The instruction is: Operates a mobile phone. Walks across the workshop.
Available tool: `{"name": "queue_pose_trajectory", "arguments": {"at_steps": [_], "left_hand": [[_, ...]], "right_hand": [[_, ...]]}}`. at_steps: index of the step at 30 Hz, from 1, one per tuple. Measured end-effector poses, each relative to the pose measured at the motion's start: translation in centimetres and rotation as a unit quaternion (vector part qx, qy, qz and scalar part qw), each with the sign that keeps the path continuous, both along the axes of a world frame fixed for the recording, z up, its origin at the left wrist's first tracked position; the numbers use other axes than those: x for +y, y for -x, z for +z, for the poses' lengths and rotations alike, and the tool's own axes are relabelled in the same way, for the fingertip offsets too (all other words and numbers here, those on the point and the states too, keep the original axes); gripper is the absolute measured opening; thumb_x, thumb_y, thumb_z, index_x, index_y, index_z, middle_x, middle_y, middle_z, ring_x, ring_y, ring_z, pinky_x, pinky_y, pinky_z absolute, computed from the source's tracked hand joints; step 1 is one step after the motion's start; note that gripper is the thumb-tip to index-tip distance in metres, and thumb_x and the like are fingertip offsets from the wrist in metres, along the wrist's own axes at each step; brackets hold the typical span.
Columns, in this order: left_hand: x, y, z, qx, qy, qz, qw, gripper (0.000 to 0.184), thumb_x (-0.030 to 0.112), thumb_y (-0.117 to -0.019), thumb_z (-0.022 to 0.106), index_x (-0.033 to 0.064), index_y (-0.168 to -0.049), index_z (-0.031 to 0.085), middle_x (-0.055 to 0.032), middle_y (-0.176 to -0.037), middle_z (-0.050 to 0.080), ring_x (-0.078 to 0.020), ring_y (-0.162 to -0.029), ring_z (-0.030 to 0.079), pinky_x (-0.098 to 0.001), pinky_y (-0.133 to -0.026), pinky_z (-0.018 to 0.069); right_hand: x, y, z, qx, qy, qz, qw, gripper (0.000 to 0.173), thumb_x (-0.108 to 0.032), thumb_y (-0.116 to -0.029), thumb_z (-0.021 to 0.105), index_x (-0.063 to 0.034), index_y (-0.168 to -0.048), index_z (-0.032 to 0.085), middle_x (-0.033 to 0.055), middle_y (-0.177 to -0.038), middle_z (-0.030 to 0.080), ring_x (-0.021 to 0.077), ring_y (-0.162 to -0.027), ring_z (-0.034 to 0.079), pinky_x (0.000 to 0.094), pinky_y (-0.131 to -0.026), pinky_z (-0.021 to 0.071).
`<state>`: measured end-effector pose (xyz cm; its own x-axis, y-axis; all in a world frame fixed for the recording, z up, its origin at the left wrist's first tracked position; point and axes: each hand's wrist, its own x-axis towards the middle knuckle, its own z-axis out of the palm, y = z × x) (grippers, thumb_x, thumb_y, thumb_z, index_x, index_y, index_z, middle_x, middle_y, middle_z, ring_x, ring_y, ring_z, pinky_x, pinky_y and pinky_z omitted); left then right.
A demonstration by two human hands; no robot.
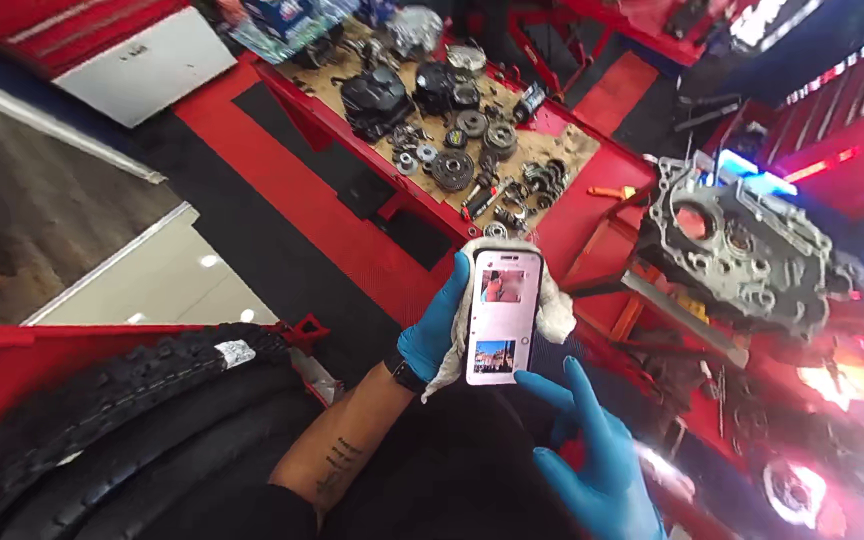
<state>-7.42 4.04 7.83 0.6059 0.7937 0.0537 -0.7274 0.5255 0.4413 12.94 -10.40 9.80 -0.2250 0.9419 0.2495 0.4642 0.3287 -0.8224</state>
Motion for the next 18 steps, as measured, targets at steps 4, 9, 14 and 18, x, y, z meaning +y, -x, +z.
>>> {"name": "queue_pose_trajectory", "arguments": {"at_steps": [4, 9, 14, 18], "left_hand": [[-0.7, 2.4, 0.8, 0.001, -0.009, 0.064, 0.998, 0.064, 0.064, -0.1012, 0.042, 0.0149, -0.137, 0.061, -0.0087, -0.126, 0.07, -0.0173, -0.118, 0.067, -0.0369, -0.102, 0.0554], [-2.0, 6.5, 0.6, -0.03, 0.009, 0.141, 0.989, 0.062, 0.063, -0.1007, 0.046, 0.0145, -0.134, 0.063, -0.0084, -0.125, 0.071, -0.0166, -0.117, 0.068, -0.0356, -0.1, 0.0561], [-0.9, 12.4, -1.3, -0.043, 0.002, 0.242, 0.969, 0.059, 0.062, -0.1017, 0.045, 0.0162, -0.135, 0.064, -0.0057, -0.125, 0.071, -0.0137, -0.118, 0.067, -0.0333, -0.102, 0.0551], [1.9, 19.1, -2.6, -0.01, 0.016, 0.313, 0.95, 0.06, 0.063, -0.1014, 0.044, 0.0162, -0.135, 0.063, -0.0043, -0.123, 0.072, -0.0119, -0.115, 0.068, -0.0319, -0.101, 0.0555]], "right_hand": [[4.0, 0.1, 1.5, 0.028, -0.027, 0.049, 0.998, 0.083, -0.044, -0.0965, 0.064, -0.027, -0.164, 0.018, -0.0052, -0.134, 0.068, 0.0042, -0.078, 0.065, 0.0215, -0.063, 0.0521], [8.9, 4.1, 2.4, 0.011, -0.092, 0.082, 0.992, 0.088, -0.049, -0.0924, 0.067, -0.0408, -0.162, 0.013, -0.0097, -0.137, 0.066, 0.0063, -0.104, 0.068, 0.0229, -0.084, 0.0568], [15.5, 11.5, 1.3, -0.028, -0.09, 0.179, 0.979, 0.115, -0.071, -0.0748, 0.073, -0.0431, -0.161, 0.002, -0.0123, -0.147, 0.056, 0.0166, -0.139, 0.049, 0.0461, -0.119, 0.033], [22.2, 21.6, 0.1, -0.054, -0.124, 0.283, 0.949, 0.129, -0.076, -0.0694, 0.073, -0.0313, -0.164, -0.003, -0.0047, -0.156, 0.049, 0.0283, -0.154, 0.03, 0.0717, -0.123, 0.001]]}}
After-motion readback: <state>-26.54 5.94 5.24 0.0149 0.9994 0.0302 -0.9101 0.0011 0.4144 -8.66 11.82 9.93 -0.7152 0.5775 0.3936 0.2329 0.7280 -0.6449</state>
